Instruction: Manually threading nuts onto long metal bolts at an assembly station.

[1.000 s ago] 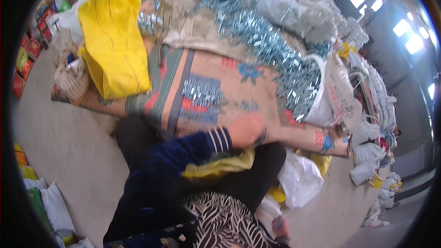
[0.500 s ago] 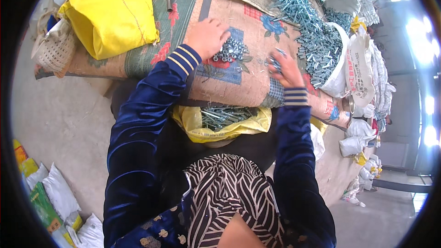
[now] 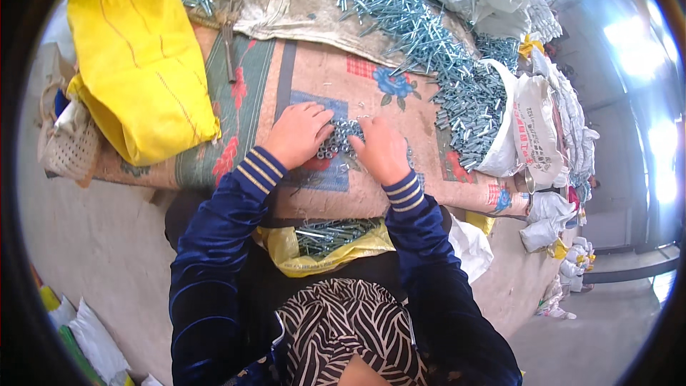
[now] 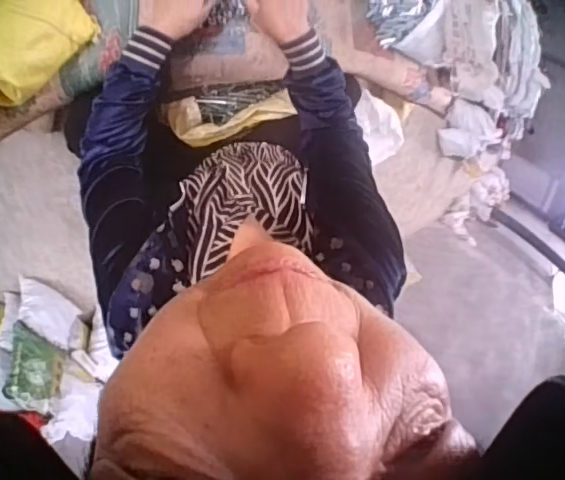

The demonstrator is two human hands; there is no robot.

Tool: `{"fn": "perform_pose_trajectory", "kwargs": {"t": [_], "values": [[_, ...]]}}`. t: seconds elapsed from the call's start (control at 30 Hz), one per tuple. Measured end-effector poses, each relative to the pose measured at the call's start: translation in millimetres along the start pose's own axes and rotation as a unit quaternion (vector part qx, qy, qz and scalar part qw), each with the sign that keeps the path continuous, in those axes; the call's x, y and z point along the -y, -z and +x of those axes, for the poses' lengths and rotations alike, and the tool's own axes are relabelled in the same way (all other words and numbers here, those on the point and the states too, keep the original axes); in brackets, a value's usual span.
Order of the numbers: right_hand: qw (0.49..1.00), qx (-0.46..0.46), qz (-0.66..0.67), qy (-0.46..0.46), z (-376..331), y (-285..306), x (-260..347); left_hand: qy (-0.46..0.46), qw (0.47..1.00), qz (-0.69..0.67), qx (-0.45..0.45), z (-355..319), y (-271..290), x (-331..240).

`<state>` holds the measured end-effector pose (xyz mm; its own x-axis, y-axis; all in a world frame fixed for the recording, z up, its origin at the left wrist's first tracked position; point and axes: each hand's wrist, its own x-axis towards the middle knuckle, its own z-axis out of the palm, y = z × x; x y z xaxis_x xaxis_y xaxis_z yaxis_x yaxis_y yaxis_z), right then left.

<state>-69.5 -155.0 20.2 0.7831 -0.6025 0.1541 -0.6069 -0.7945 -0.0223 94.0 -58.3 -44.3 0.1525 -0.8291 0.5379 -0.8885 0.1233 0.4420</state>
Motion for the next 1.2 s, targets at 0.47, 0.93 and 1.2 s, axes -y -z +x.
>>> {"fn": "perform_pose_trajectory", "kwargs": {"t": [0.47,0.93,1.2], "values": [[0.946,-0.009,0.252,0.205,10.2,4.2,-44.3,0.092,0.995,-0.04,0.015,16.5,26.0,-5.0],[0.948,-0.045,0.215,0.23,64.3,-52.2,-53.1,0.061,0.99,-0.099,0.086,49.9,-11.8,23.9],[0.958,-0.19,0.187,-0.102,110.9,6.1,-148.4,0.111,0.984,-0.106,0.087,52.0,20.3,-1.5]]}}
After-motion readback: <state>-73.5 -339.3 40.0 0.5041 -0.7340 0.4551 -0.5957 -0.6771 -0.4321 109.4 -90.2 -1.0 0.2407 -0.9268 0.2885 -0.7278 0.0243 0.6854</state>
